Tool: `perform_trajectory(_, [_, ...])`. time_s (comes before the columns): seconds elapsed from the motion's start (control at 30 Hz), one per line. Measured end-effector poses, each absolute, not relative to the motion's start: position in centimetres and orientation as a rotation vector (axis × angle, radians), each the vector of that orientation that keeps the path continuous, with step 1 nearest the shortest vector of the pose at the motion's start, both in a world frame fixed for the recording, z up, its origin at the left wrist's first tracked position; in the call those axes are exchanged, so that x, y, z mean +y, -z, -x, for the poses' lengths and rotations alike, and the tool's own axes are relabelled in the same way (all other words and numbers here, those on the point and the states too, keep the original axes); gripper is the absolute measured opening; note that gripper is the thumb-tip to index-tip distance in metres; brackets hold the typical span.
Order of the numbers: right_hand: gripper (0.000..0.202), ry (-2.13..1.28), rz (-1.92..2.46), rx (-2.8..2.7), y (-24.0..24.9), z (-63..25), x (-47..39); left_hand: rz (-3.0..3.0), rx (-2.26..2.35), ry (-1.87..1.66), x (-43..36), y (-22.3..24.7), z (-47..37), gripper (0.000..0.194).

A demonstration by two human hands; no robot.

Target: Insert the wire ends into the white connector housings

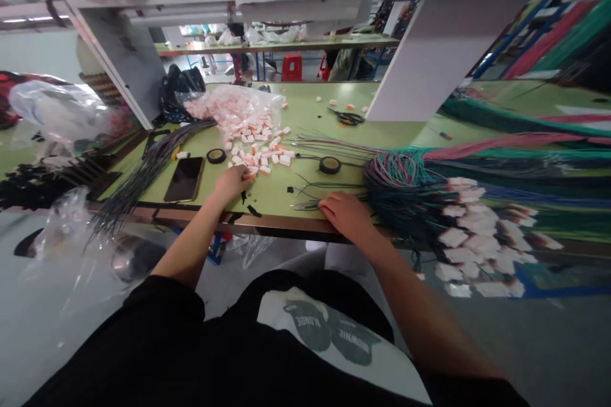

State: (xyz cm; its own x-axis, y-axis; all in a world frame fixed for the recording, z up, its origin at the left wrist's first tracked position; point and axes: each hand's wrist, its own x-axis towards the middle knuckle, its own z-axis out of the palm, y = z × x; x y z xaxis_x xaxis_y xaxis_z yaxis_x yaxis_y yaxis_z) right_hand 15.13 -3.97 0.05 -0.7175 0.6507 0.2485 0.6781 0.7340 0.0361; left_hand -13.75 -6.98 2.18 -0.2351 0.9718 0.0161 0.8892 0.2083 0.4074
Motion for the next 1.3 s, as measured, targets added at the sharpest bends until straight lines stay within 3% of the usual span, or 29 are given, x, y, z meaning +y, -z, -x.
perform_trajectory(0.13, [0.025,0.227,1.018,-2.731,-0.3,-15.5,-3.8,-1.723,2.314,-0.457,-7.1,-2.2,13.2,0.019])
perform_trajectory(0.23, [0.028,0.259,1.044,-2.756,-0.7,-15.8,-3.9,-1.691,2.281,-0.623,-7.2,-2.6,12.6,0.021])
perform_trajectory(0.57, [0.02,0.429,0.836,-3.009,-1.6,-14.1,-4.1,-1.561,1.5,-0.967,-3.3,-5.3,7.4,0.01])
perform_trajectory(0.67, [0.016,0.209,0.922,-2.897,-1.3,-14.7,-3.5,-1.351,1.195,-0.979,-1.9,-5.1,5.9,0.017])
perform_trajectory(0.83, [0.012,-0.538,0.958,-2.347,-0.9,-16.5,-3.0,-1.237,0.847,-0.831,-1.3,-3.5,5.5,0.034])
perform_trajectory(0.93, [0.016,-0.71,0.883,-2.105,-1.4,-16.4,-3.2,-1.248,0.737,-0.73,-1.2,-2.7,5.9,0.04])
perform_trajectory(1.13, [0.02,-0.562,0.946,-1.971,-2.3,-14.3,-3.7,-1.226,0.667,-0.765,-0.8,-1.9,6.2,0.049])
perform_trajectory(1.3, [0.019,-0.355,1.036,-1.978,-2.4,-13.7,-4.4,-1.255,0.686,-0.805,-1.0,-2.4,6.1,0.043])
